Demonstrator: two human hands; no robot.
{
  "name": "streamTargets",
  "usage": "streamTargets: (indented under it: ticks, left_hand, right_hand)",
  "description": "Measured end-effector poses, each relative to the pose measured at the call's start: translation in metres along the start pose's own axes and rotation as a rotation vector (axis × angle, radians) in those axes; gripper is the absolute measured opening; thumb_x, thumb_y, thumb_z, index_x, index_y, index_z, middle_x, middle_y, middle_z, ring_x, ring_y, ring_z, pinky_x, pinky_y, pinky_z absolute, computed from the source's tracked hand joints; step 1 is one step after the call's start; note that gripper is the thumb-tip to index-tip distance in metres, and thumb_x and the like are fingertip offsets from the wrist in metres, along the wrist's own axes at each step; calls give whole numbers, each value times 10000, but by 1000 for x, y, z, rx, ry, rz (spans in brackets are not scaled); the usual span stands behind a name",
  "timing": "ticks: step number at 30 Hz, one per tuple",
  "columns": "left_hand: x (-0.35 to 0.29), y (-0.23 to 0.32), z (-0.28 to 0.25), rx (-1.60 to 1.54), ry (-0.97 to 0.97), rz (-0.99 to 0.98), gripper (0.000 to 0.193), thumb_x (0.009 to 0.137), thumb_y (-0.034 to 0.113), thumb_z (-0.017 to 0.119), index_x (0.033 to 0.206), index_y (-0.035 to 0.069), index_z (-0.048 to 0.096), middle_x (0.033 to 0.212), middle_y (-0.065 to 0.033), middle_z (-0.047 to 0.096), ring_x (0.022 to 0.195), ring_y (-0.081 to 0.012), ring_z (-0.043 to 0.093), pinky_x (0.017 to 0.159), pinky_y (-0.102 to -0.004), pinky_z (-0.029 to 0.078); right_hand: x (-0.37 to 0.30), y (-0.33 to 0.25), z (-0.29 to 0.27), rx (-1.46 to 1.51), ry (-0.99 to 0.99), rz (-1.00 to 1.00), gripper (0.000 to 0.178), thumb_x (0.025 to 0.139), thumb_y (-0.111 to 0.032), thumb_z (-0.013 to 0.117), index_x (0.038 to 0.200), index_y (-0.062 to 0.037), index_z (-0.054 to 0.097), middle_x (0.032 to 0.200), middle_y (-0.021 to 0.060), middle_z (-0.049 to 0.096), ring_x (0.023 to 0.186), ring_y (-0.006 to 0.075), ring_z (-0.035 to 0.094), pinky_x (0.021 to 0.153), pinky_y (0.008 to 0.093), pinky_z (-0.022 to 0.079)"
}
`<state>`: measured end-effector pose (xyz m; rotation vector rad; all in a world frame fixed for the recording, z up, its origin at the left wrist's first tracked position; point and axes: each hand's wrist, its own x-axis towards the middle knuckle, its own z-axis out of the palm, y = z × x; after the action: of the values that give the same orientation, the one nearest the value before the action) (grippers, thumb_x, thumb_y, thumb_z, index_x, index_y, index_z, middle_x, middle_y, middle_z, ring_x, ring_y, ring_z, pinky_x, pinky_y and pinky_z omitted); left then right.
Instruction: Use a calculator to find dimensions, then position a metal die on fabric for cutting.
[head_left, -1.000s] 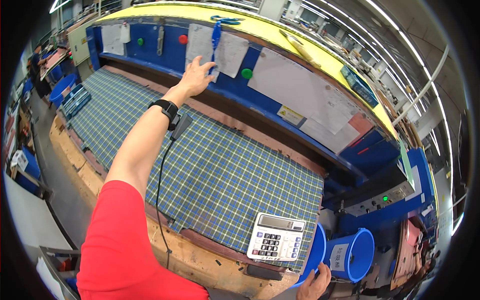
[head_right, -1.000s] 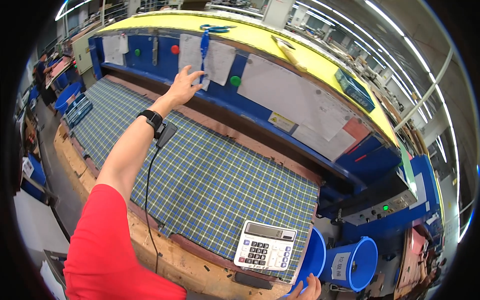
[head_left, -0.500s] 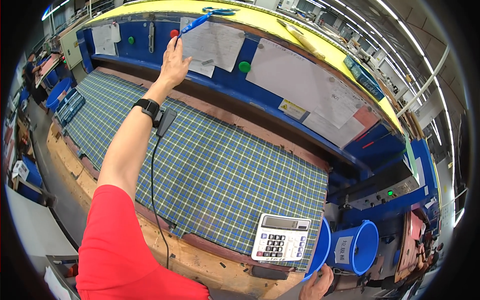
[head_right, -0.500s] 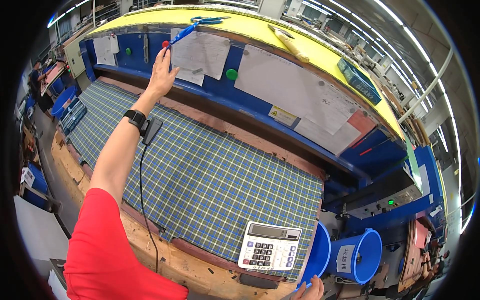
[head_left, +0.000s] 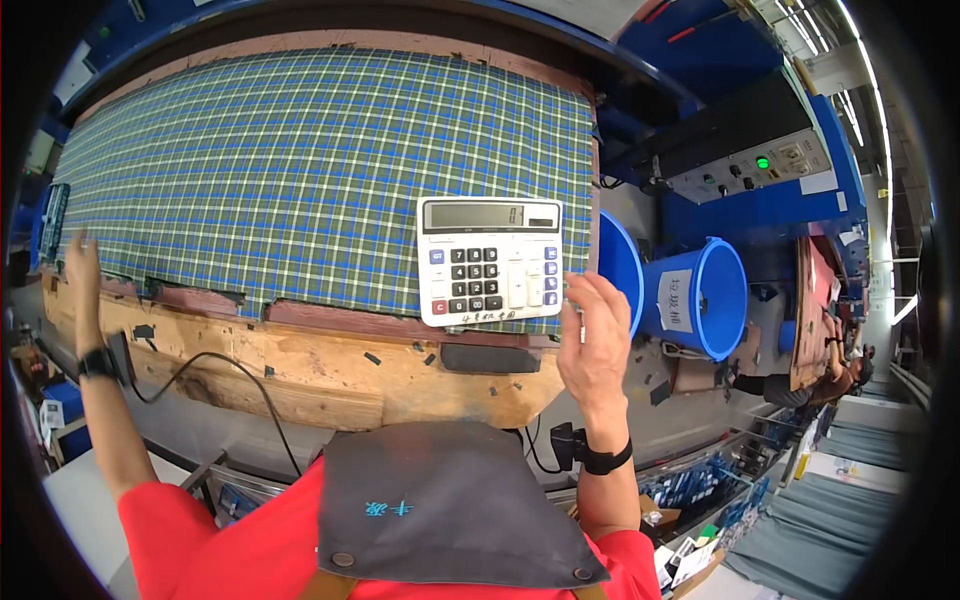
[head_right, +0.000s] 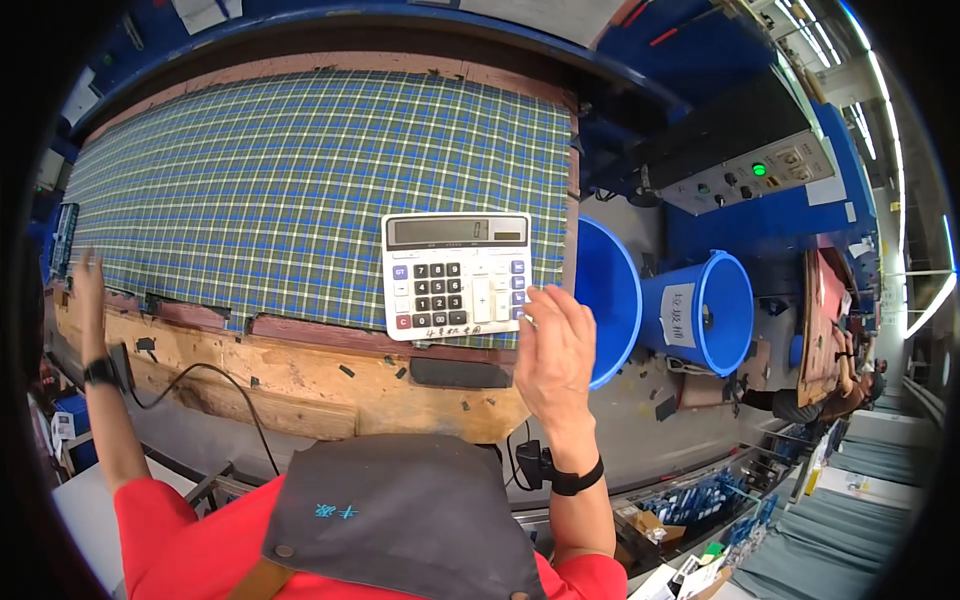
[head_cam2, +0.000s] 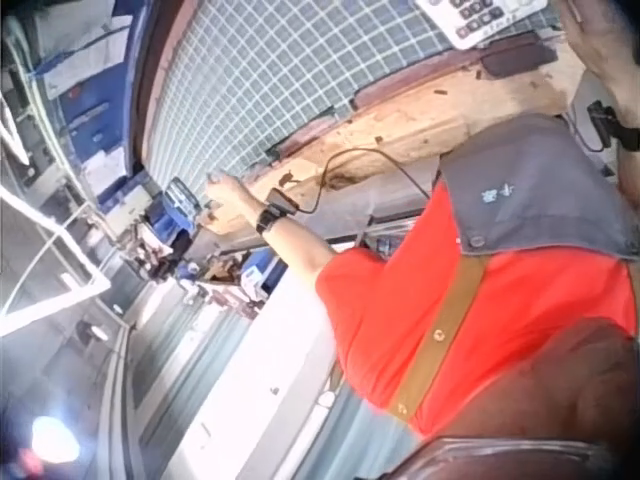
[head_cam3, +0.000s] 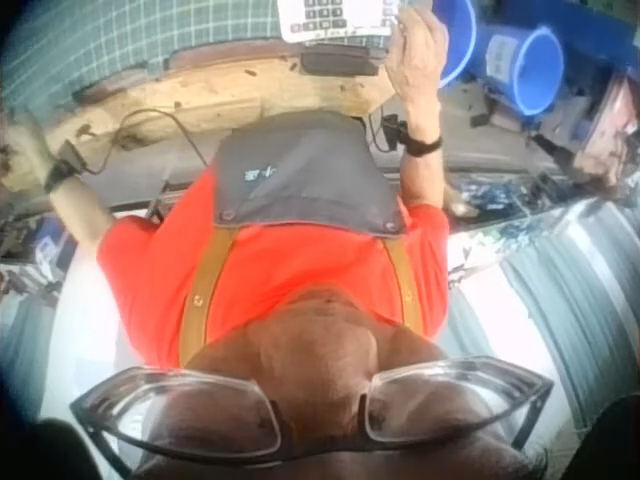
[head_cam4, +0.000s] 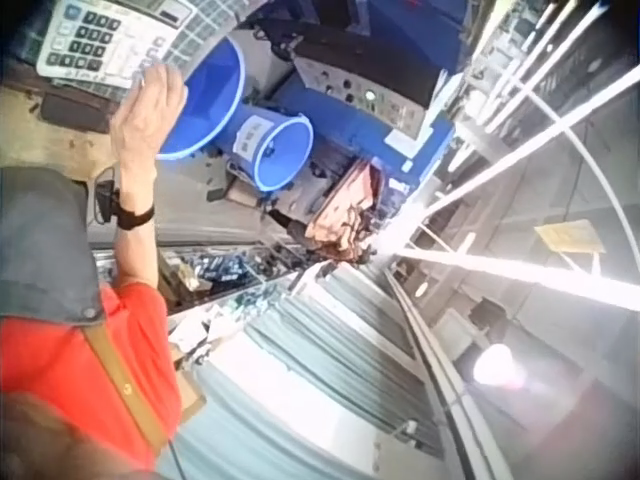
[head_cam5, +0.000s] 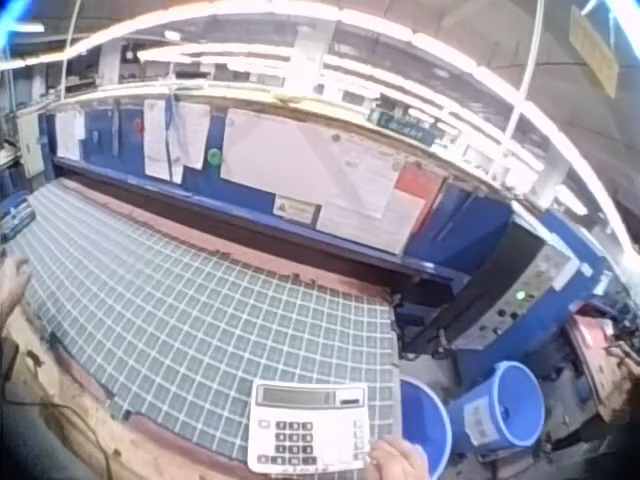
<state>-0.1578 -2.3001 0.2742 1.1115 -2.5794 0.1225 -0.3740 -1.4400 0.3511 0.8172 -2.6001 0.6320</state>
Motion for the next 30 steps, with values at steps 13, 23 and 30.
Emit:
streamTargets:
  ticks: [13,23,30]
  left_hand:
    - [-213,2,-84,-461,-362,-458,739,1009,405,628,1589,30,366,1539,-250,483,1380,-361,512,1059,-444,434]
    - [-212,49,-53,-584,-301,-894,820,930,460,705,1539,13,385,1511,-223,499,1338,-419,511,1047,-582,434]
    - [-191,78,53,-221,-49,-1227,637,931,279,674,1408,-80,452,1440,-314,530,1305,-462,543,1073,-527,481]
  right_hand:
    - [17,3,23,215,-164,-362,282,852,2,707,1124,-18,636,1252,132,691,1265,376,573,1013,529,437]
    - [20,-1,37,109,-299,-334,248,907,-7,630,1155,-10,609,1255,146,689,1292,389,561,1049,524,402]
    - [10,-8,22,83,-89,-227,228,887,47,667,1102,-17,625,1194,122,713,1228,366,603,986,497,459]
